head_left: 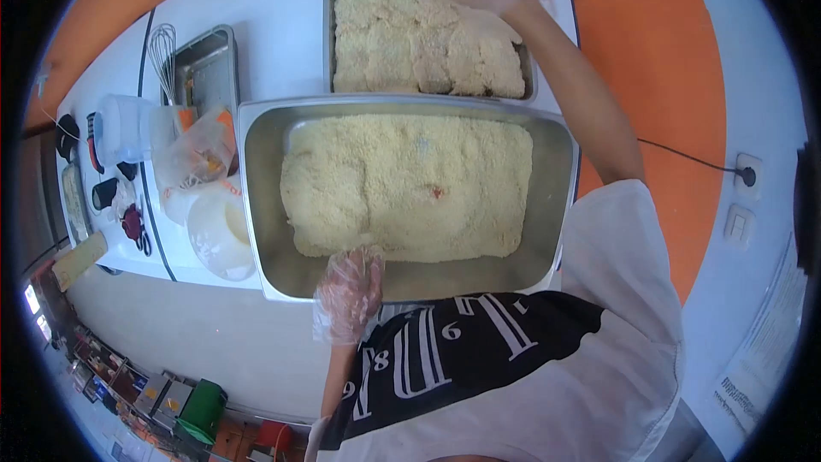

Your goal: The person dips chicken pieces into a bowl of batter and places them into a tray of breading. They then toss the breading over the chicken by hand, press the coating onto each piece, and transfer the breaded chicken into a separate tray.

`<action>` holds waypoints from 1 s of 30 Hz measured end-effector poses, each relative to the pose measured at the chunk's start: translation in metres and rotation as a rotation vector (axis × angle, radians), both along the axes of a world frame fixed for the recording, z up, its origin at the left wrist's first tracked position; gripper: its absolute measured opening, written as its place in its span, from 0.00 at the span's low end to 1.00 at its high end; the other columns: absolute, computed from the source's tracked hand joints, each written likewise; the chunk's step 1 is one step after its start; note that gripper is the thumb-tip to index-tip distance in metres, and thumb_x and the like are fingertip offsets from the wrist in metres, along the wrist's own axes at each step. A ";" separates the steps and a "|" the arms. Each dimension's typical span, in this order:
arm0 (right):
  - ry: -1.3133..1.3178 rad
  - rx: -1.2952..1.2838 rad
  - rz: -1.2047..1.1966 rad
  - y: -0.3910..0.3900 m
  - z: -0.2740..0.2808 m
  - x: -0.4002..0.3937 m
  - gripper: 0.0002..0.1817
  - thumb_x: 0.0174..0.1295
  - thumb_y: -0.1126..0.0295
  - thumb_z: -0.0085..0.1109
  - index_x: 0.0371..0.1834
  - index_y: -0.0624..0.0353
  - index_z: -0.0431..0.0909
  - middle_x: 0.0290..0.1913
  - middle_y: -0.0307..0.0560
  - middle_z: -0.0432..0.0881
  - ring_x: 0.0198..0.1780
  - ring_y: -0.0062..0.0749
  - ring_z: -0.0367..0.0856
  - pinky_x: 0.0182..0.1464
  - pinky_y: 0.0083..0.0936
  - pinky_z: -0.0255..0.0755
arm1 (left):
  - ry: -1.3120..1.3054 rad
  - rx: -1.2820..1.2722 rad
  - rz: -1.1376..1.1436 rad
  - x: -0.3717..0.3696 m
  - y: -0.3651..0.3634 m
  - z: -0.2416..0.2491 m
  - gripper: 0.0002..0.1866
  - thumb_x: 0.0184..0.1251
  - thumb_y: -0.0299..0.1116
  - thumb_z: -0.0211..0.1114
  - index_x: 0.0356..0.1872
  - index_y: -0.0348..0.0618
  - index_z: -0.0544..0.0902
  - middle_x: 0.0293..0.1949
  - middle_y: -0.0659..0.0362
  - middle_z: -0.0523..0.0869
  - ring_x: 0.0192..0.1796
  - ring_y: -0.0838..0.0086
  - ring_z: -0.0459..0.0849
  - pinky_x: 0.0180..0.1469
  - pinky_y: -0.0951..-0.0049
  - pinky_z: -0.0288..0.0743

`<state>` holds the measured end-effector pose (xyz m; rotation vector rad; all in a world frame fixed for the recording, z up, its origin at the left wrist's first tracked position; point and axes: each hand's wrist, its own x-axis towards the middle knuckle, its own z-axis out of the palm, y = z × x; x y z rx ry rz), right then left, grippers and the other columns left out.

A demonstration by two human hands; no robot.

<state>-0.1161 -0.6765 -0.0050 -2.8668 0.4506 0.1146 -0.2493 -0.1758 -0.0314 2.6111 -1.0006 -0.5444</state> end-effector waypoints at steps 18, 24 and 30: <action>0.190 0.915 -0.413 0.215 -0.059 -0.211 0.25 0.69 0.60 0.70 0.65 0.62 0.86 0.57 0.59 0.92 0.57 0.46 0.91 0.59 0.42 0.83 | 0.012 -0.200 -0.017 0.001 0.004 0.003 0.14 0.78 0.41 0.68 0.53 0.43 0.88 0.41 0.44 0.91 0.42 0.44 0.91 0.44 0.47 0.86; 0.198 0.847 -0.290 0.204 -0.108 -0.233 0.27 0.68 0.64 0.70 0.68 0.63 0.84 0.57 0.61 0.91 0.57 0.46 0.91 0.61 0.44 0.82 | -0.019 -0.241 -0.004 0.000 0.004 0.005 0.15 0.78 0.40 0.69 0.56 0.43 0.89 0.43 0.43 0.92 0.44 0.45 0.92 0.45 0.48 0.86; 0.042 0.232 0.067 0.224 -0.162 -0.273 0.19 0.67 0.72 0.65 0.61 0.55 0.87 0.47 0.61 0.89 0.49 0.62 0.87 0.58 0.57 0.76 | 0.024 -0.230 -0.012 0.002 0.005 0.008 0.15 0.78 0.39 0.69 0.57 0.43 0.88 0.43 0.42 0.92 0.44 0.44 0.92 0.45 0.47 0.86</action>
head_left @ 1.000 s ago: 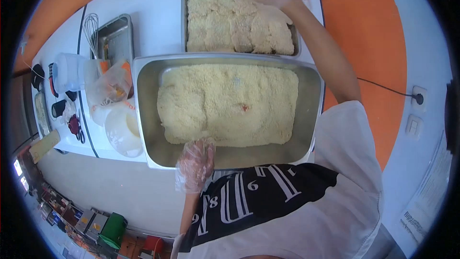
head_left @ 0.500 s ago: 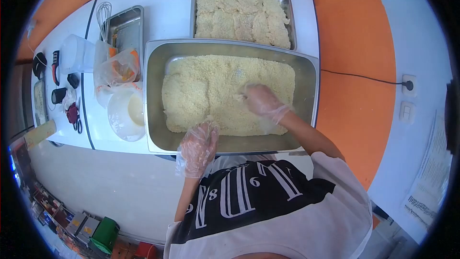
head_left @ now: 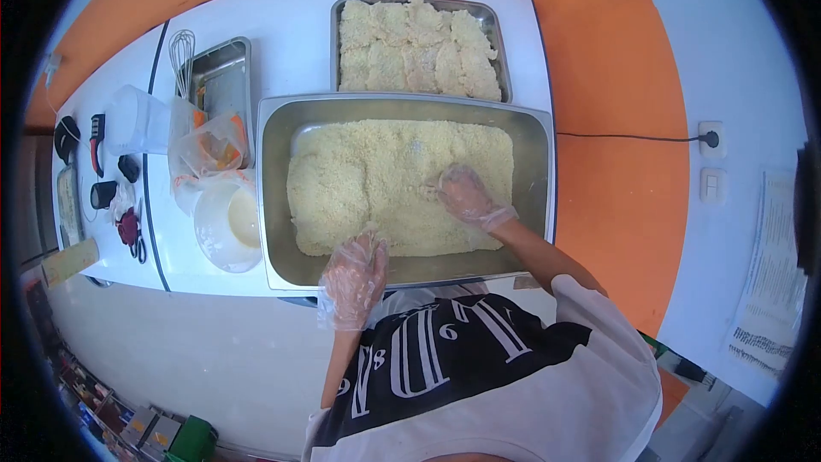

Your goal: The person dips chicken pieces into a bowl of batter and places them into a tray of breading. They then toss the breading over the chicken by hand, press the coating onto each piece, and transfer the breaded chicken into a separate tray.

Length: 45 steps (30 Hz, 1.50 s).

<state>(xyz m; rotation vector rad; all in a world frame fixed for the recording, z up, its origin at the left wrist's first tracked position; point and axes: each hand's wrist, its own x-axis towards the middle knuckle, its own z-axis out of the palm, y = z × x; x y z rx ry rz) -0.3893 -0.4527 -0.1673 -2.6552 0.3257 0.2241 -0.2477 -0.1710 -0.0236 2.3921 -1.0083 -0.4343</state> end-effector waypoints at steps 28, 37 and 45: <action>-0.056 -0.170 -0.580 -0.349 0.102 0.193 0.22 0.70 0.62 0.67 0.63 0.60 0.88 0.60 0.58 0.90 0.64 0.46 0.88 0.71 0.38 0.78 | -0.048 0.080 0.077 0.000 -0.009 -0.005 0.12 0.77 0.42 0.71 0.51 0.47 0.88 0.39 0.47 0.90 0.41 0.48 0.91 0.41 0.48 0.85; -0.081 0.364 -0.391 -0.123 0.212 0.156 0.19 0.81 0.62 0.60 0.67 0.62 0.85 0.63 0.58 0.89 0.66 0.42 0.86 0.73 0.38 0.77 | 0.017 -0.138 0.003 0.013 0.008 -0.005 0.12 0.75 0.38 0.72 0.52 0.43 0.87 0.39 0.49 0.90 0.40 0.53 0.91 0.41 0.53 0.87; 0.178 0.174 0.161 0.062 0.061 0.179 0.53 0.71 0.35 0.65 0.89 0.58 0.59 0.85 0.61 0.67 0.84 0.56 0.67 0.85 0.49 0.61 | -0.034 -0.294 0.140 0.058 0.054 -0.013 0.12 0.76 0.30 0.70 0.57 0.44 0.87 0.43 0.47 0.89 0.45 0.47 0.89 0.46 0.49 0.85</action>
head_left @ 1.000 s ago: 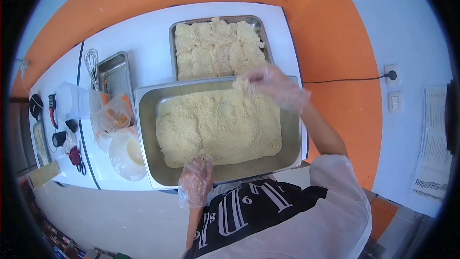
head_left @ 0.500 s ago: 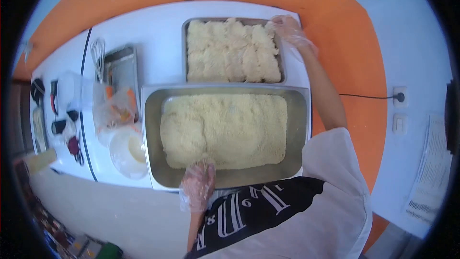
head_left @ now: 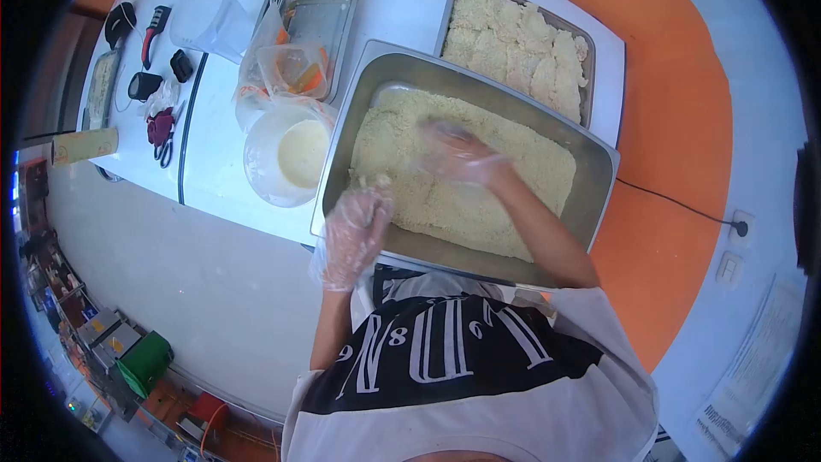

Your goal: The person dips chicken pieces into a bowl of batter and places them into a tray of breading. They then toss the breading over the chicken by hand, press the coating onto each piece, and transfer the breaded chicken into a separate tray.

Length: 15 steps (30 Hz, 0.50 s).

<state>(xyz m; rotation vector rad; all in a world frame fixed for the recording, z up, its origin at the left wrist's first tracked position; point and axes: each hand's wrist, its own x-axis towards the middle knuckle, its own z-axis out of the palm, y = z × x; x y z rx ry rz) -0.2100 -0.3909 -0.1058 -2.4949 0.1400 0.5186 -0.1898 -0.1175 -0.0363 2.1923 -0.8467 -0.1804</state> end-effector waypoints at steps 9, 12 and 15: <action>0.383 0.020 -0.045 0.039 0.010 0.025 0.53 0.61 0.51 0.80 0.85 0.64 0.64 0.75 0.71 0.78 0.79 0.60 0.75 0.82 0.45 0.67 | -0.046 -0.066 0.067 0.010 0.007 -0.008 0.12 0.73 0.27 0.71 0.55 0.45 0.89 0.43 0.49 0.90 0.43 0.49 0.89 0.45 0.49 0.83; 0.257 0.063 -0.062 0.026 0.008 -0.001 0.51 0.57 0.53 0.84 0.81 0.62 0.70 0.74 0.67 0.79 0.78 0.58 0.77 0.80 0.45 0.70 | -0.036 -0.114 0.069 0.011 0.008 -0.007 0.09 0.76 0.29 0.71 0.53 0.45 0.88 0.41 0.49 0.89 0.44 0.49 0.88 0.46 0.48 0.81; 0.280 0.071 -0.141 0.024 0.022 -0.015 0.49 0.56 0.55 0.84 0.80 0.59 0.72 0.74 0.64 0.80 0.77 0.58 0.78 0.79 0.45 0.71 | -0.091 0.033 0.008 0.013 0.009 -0.011 0.11 0.76 0.34 0.71 0.54 0.45 0.88 0.41 0.49 0.89 0.46 0.49 0.89 0.46 0.48 0.82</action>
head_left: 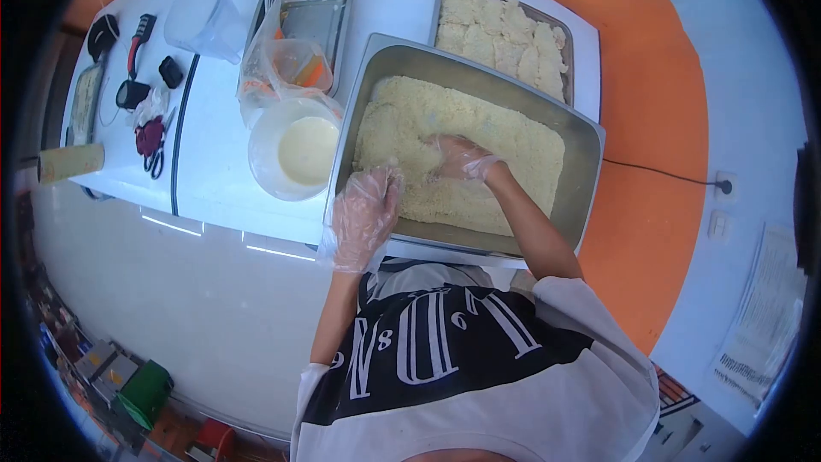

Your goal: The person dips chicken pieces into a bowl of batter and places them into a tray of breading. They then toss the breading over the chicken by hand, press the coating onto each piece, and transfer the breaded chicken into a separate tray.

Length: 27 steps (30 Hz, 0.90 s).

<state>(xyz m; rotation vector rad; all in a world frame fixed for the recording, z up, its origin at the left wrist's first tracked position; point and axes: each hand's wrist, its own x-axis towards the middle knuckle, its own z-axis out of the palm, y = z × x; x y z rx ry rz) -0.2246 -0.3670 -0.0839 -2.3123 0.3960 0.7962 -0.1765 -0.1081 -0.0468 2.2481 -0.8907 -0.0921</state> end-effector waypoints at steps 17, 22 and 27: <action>0.008 0.022 -0.342 0.020 -0.059 -0.147 0.57 0.60 0.39 0.78 0.82 0.70 0.66 0.78 0.76 0.72 0.77 0.62 0.73 0.79 0.48 0.67 | 0.189 0.498 -1.110 -0.023 -0.029 -0.121 0.22 0.78 0.36 0.58 0.69 0.46 0.85 0.66 0.44 0.86 0.70 0.47 0.83 0.77 0.45 0.71; 0.253 0.365 -0.597 0.019 -0.006 -0.123 0.52 0.57 0.42 0.80 0.77 0.70 0.73 0.69 0.68 0.82 0.68 0.55 0.83 0.72 0.44 0.75 | 0.325 0.087 -0.907 -0.025 -0.027 -0.130 0.17 0.71 0.34 0.66 0.58 0.45 0.89 0.59 0.45 0.89 0.65 0.47 0.86 0.67 0.51 0.80; 0.001 0.213 -0.575 -0.009 0.043 -0.058 0.38 0.67 0.47 0.73 0.71 0.64 0.80 0.65 0.64 0.86 0.66 0.56 0.84 0.69 0.45 0.76 | 1.106 -0.025 -0.268 -0.001 -0.053 -0.016 0.20 0.77 0.32 0.64 0.65 0.36 0.85 0.57 0.38 0.89 0.62 0.45 0.87 0.66 0.49 0.79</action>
